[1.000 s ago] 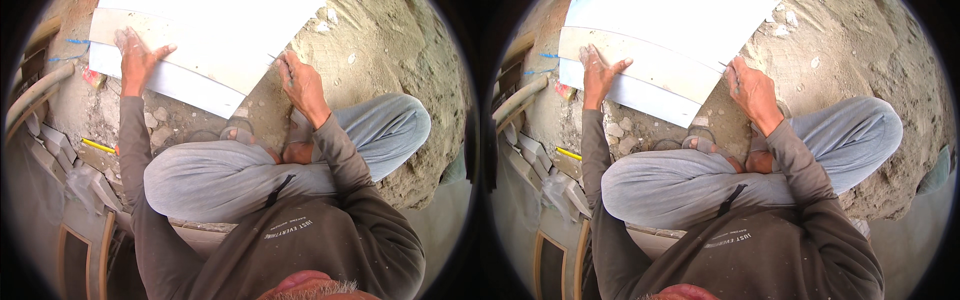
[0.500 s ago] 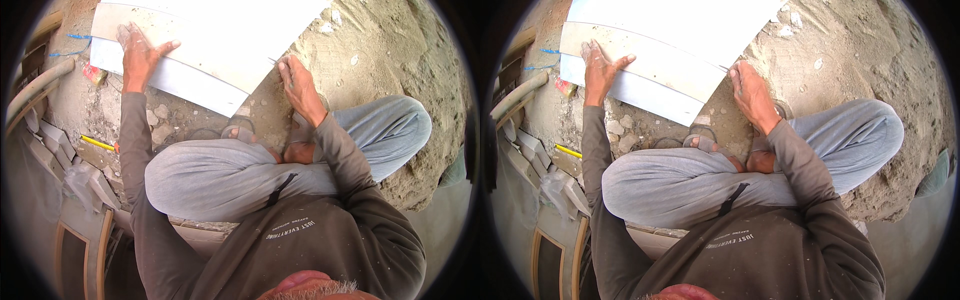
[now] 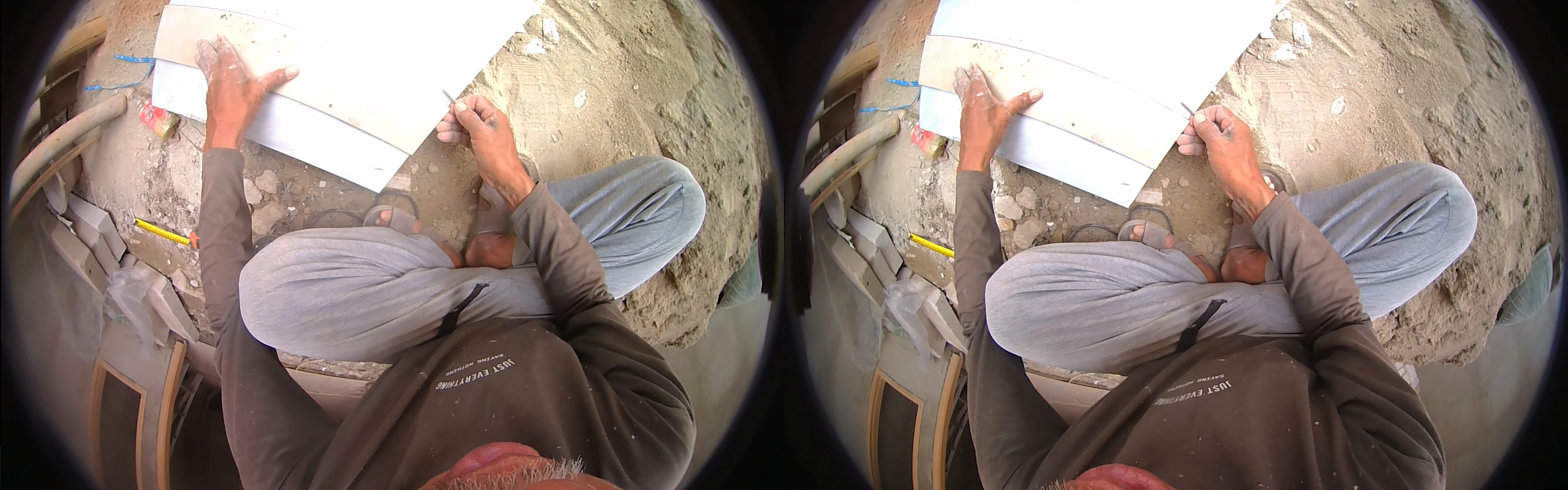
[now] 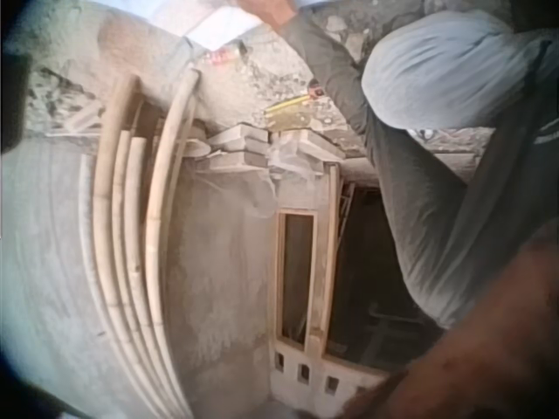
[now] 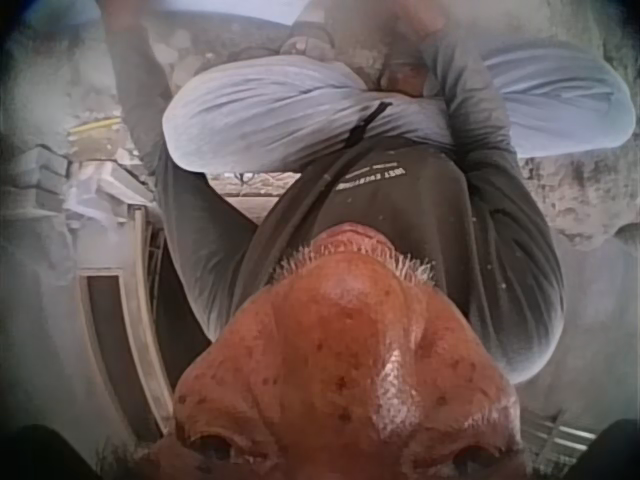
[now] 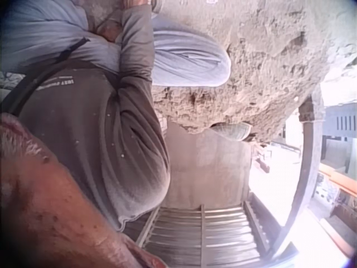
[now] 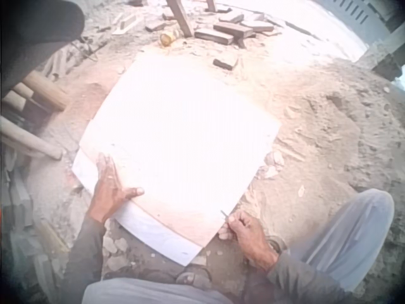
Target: The person measures a tile with a tape measure, marks it with a pencil, applies a piece of wood as a guide to draw a straight line, and then cuts the tile along the line using a handheld angle grinder.
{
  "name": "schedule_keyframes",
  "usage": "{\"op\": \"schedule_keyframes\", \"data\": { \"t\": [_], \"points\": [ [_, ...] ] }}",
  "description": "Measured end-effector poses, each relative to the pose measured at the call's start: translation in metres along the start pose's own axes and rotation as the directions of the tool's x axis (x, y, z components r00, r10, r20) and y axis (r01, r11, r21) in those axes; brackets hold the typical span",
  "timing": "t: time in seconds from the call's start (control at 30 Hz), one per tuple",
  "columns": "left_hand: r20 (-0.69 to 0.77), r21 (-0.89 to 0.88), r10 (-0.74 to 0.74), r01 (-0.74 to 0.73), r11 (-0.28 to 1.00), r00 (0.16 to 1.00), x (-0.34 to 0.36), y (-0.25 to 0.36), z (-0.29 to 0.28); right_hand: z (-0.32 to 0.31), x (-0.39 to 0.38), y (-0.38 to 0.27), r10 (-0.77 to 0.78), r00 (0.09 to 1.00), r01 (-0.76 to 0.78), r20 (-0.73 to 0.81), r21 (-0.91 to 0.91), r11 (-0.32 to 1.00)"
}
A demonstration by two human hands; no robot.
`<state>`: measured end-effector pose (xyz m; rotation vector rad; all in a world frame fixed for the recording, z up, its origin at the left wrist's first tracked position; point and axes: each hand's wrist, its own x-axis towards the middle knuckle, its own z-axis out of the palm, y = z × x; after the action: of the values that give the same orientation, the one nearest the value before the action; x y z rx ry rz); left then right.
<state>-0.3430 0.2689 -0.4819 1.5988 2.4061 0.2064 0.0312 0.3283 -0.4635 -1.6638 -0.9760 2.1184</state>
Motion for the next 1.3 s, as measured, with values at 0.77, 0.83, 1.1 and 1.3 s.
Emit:
{"op": "schedule_keyframes", "data": {
  "t": [0.77,0.83,1.1,1.3],
  "points": [
    [0.088,-0.158,-0.034,0.047,0.986,0.996,0.002,-0.008,0.004,0.000,-0.004,-0.005,-0.212,0.977,0.194,-0.004,-0.381,0.904],
    [0.117,-0.216,-0.049,0.074,0.974,0.992,0.003,-0.002,-0.002,0.000,-0.015,-0.031,-0.316,0.948,0.239,0.045,-0.755,0.611],
    [0.041,-0.111,-0.017,0.021,0.994,0.999,0.001,-0.001,-0.002,-0.006,-0.016,-0.028,-0.498,0.802,0.386,0.329,-0.922,0.012],
    [-0.032,0.008,0.025,-0.025,1.000,0.999,-0.001,-0.001,-0.001,0.006,-0.004,-0.025,-0.530,0.706,0.479,0.470,-0.868,-0.132]
  ]
}}
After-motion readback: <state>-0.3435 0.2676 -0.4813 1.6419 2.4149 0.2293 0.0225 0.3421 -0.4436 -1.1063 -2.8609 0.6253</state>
